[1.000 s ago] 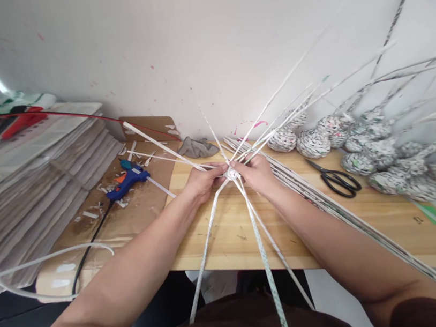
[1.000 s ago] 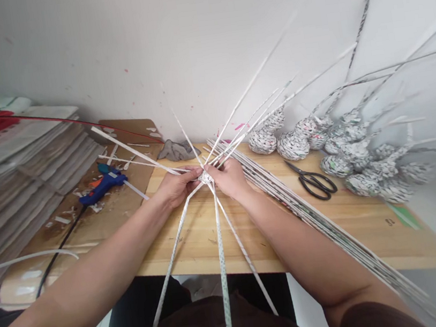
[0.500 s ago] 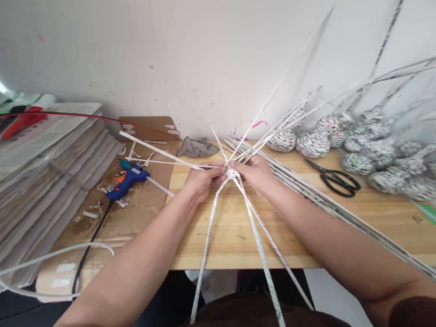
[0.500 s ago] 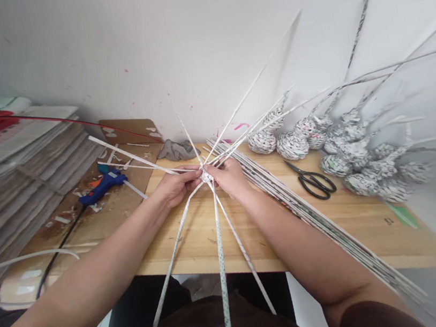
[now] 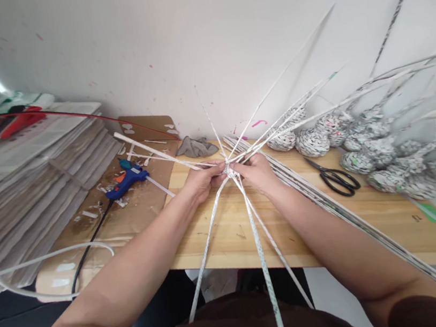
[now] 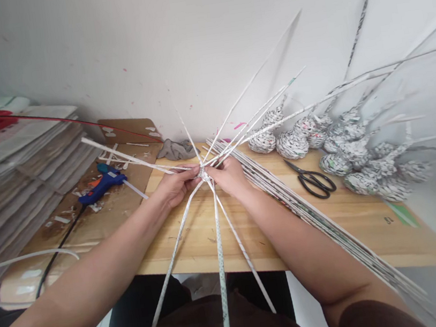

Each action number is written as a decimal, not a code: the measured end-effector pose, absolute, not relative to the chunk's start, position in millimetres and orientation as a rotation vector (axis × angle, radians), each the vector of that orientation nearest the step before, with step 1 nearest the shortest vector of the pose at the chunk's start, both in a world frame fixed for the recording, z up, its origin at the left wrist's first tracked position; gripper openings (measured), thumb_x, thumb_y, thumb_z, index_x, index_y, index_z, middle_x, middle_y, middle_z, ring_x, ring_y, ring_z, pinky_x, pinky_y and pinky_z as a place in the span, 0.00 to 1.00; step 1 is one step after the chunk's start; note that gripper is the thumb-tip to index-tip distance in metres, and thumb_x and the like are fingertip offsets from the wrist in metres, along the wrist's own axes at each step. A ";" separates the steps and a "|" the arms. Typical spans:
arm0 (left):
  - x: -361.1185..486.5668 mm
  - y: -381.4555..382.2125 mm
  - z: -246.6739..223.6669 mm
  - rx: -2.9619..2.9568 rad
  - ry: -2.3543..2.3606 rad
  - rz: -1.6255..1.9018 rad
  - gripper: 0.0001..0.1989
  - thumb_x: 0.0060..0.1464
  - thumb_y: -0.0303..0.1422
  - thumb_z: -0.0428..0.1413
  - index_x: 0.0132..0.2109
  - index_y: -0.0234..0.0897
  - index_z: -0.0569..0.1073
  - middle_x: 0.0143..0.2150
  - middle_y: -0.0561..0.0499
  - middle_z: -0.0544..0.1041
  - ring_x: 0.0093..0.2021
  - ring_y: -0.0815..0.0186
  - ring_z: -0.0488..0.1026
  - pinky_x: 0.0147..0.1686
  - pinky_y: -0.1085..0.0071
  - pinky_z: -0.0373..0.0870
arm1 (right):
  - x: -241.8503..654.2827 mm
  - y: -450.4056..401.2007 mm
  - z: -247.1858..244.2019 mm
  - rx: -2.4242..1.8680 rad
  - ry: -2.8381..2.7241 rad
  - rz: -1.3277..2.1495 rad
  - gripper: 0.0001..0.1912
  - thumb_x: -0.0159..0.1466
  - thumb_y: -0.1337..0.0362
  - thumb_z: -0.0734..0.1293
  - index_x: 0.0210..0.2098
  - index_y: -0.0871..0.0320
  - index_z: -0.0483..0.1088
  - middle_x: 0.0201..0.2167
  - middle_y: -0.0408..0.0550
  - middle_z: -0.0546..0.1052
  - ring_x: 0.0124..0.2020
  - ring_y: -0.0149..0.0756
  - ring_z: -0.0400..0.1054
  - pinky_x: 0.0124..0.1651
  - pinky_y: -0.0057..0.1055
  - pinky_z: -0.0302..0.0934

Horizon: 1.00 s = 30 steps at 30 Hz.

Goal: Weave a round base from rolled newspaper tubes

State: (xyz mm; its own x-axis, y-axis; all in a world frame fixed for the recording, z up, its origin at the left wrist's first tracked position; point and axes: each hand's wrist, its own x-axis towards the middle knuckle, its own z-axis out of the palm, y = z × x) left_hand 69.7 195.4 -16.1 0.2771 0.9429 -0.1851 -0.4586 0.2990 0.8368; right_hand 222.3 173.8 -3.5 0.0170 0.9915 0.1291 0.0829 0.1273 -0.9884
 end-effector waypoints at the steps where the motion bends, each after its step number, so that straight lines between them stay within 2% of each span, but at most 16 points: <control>1: 69.6 195.9 -16.4 0.753 0.772 1.071 0.08 0.40 0.22 0.66 0.32 0.28 0.79 0.30 0.46 0.79 0.30 0.70 0.76 0.30 0.80 0.75 | 221.9 173.7 -2.7 -1.177 -1.291 1.062 0.08 0.50 0.61 0.72 0.26 0.59 0.73 0.20 0.42 0.75 0.21 0.31 0.67 0.23 0.28 0.61; 12: 69.2 192.5 -12.6 0.841 0.858 1.072 0.10 0.35 0.21 0.66 0.29 0.29 0.76 0.28 0.48 0.78 0.29 0.67 0.76 0.32 0.74 0.75 | 224.4 178.1 -12.1 -1.128 -1.318 1.005 0.09 0.50 0.61 0.73 0.28 0.57 0.71 0.21 0.42 0.75 0.21 0.33 0.68 0.25 0.29 0.63; 17: 68.6 191.8 -11.0 0.883 0.907 1.033 0.08 0.37 0.20 0.63 0.30 0.28 0.75 0.26 0.49 0.77 0.28 0.68 0.75 0.30 0.74 0.74 | 224.3 178.8 -15.3 -1.173 -1.372 0.943 0.09 0.50 0.61 0.72 0.29 0.57 0.72 0.22 0.42 0.75 0.23 0.33 0.69 0.27 0.29 0.65; 23: 67.6 194.3 -14.4 0.889 0.906 1.008 0.07 0.38 0.20 0.63 0.29 0.28 0.76 0.27 0.47 0.78 0.28 0.68 0.76 0.31 0.74 0.75 | 224.4 178.7 -14.5 -1.196 -1.440 0.921 0.12 0.52 0.62 0.71 0.37 0.57 0.75 0.25 0.43 0.77 0.24 0.33 0.71 0.30 0.30 0.66; 30: 67.9 197.1 -17.1 0.830 0.872 0.994 0.07 0.39 0.24 0.66 0.29 0.27 0.77 0.28 0.46 0.78 0.29 0.68 0.76 0.31 0.75 0.76 | 226.5 178.0 -12.2 -1.279 -1.496 0.825 0.09 0.52 0.64 0.70 0.34 0.58 0.75 0.26 0.44 0.78 0.26 0.34 0.72 0.32 0.30 0.66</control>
